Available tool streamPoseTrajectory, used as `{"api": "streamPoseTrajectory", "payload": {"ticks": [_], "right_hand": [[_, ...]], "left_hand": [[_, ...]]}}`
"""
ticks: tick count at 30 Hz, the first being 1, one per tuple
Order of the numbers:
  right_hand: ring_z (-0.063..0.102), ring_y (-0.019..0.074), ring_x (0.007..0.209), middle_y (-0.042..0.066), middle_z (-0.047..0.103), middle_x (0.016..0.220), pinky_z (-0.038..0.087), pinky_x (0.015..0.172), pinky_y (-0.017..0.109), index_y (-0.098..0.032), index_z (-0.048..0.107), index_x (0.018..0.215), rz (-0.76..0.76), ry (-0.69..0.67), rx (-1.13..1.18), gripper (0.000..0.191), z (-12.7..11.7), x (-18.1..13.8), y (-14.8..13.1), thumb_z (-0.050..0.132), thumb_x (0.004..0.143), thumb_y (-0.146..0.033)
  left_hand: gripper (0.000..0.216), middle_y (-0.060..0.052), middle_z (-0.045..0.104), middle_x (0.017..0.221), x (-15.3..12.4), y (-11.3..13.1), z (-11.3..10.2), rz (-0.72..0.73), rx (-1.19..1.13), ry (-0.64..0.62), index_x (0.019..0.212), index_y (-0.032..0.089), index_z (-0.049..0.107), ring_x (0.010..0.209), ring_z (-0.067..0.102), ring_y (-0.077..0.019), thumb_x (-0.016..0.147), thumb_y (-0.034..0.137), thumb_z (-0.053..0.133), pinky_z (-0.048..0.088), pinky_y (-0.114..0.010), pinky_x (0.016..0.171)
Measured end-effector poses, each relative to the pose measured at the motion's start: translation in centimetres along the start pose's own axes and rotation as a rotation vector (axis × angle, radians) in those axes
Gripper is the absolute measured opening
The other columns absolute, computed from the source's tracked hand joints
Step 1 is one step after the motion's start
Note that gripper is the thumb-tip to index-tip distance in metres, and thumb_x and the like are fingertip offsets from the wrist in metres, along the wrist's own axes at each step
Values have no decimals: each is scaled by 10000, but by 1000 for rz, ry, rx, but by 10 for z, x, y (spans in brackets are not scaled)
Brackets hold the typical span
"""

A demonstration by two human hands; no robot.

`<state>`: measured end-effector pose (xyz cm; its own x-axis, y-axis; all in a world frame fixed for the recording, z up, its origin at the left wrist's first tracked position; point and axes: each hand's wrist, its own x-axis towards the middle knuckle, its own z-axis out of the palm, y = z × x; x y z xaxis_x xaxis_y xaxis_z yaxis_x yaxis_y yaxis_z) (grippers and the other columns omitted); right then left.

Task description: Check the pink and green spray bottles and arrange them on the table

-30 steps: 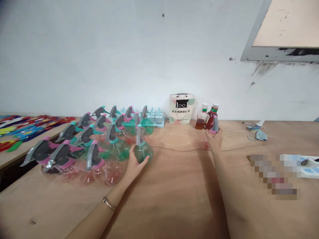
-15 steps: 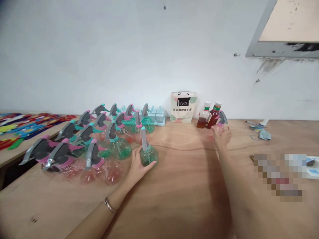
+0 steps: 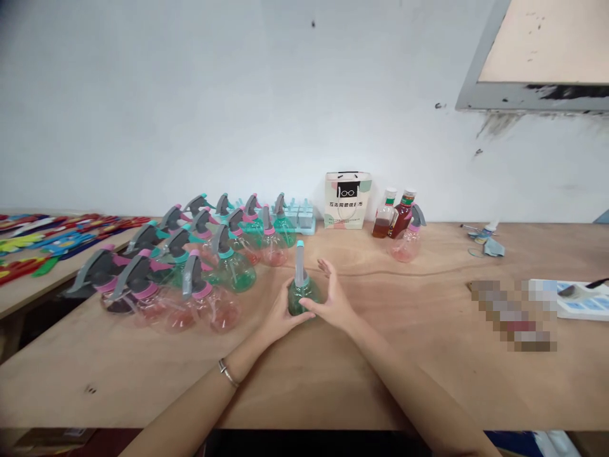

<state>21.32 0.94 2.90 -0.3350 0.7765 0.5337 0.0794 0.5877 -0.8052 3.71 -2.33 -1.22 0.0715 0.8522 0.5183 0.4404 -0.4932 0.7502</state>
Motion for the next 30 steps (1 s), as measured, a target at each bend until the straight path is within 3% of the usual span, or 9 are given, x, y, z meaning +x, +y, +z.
{"api": "streamPoseTrajectory", "payload": {"ticks": [4,7,10,12,15,19,25,28,30], "right_hand": [[500,278,1341,167,511,1429,400,1129,495,-255,342,1396,81,7,122,755,12,4,-17,728,787,-477],[637,236,1068,101,643,1182,523,946,419,-253,481,1260,146,75,154,572,8,7,-19,706,789,-488],[630,181,810,26,641,933,544,772,354,-240,563,1156,160,10,122,447,-1,11,-14,693,776,-437],[598,160,731,7,613,877,533,712,335,-242,587,1127,159,16,83,392,-7,13,-8,665,769,-381],[581,156,715,13,602,911,534,705,347,-260,603,1100,135,116,24,378,-14,14,-2,642,728,-312],[625,206,898,51,634,1062,541,824,396,-290,623,1074,34,198,18,409,-21,14,0,623,670,-229],[697,254,974,66,717,1104,557,893,430,-267,655,1052,74,220,304,335,-28,6,-4,669,723,-328],[725,265,921,66,743,1062,579,869,455,-257,661,1087,124,251,442,373,-31,2,-6,690,730,-364],[728,280,944,58,758,1037,585,861,473,-264,658,1119,165,258,552,430,-34,2,-7,709,700,-340]], "left_hand": [[980,-171,487,1450,-6,8,0,53,46,-134,1493,241,357,1362,468,-351,680,525,824,400,-549,1122],[911,-160,559,1386,-6,8,-5,55,140,-194,1485,255,415,1295,522,-357,712,570,781,420,-560,1088],[799,-129,641,1264,-4,7,-14,156,168,-192,1438,265,487,1160,602,-317,752,585,741,472,-517,1023],[634,-117,644,1257,-1,6,-19,238,149,-74,1401,261,518,1158,605,-280,845,528,667,472,-470,1028],[456,-118,600,1307,15,0,-28,226,150,288,1364,241,516,1244,559,-243,937,394,559,420,-437,1098],[678,-183,434,1469,63,-17,-39,-40,164,607,1455,176,355,1422,392,-278,861,335,641,296,-459,1199],[991,-249,241,1597,144,-35,-49,-283,127,635,1503,108,189,1527,187,-329,714,263,768,200,-461,1242],[910,-267,409,1491,162,-35,-53,-341,173,638,1459,92,265,1429,378,-350,714,256,763,304,-502,1176],[669,-221,583,1292,162,-35,-53,-362,216,581,1334,115,435,1268,534,-339,744,244,723,384,-520,1091]]}}
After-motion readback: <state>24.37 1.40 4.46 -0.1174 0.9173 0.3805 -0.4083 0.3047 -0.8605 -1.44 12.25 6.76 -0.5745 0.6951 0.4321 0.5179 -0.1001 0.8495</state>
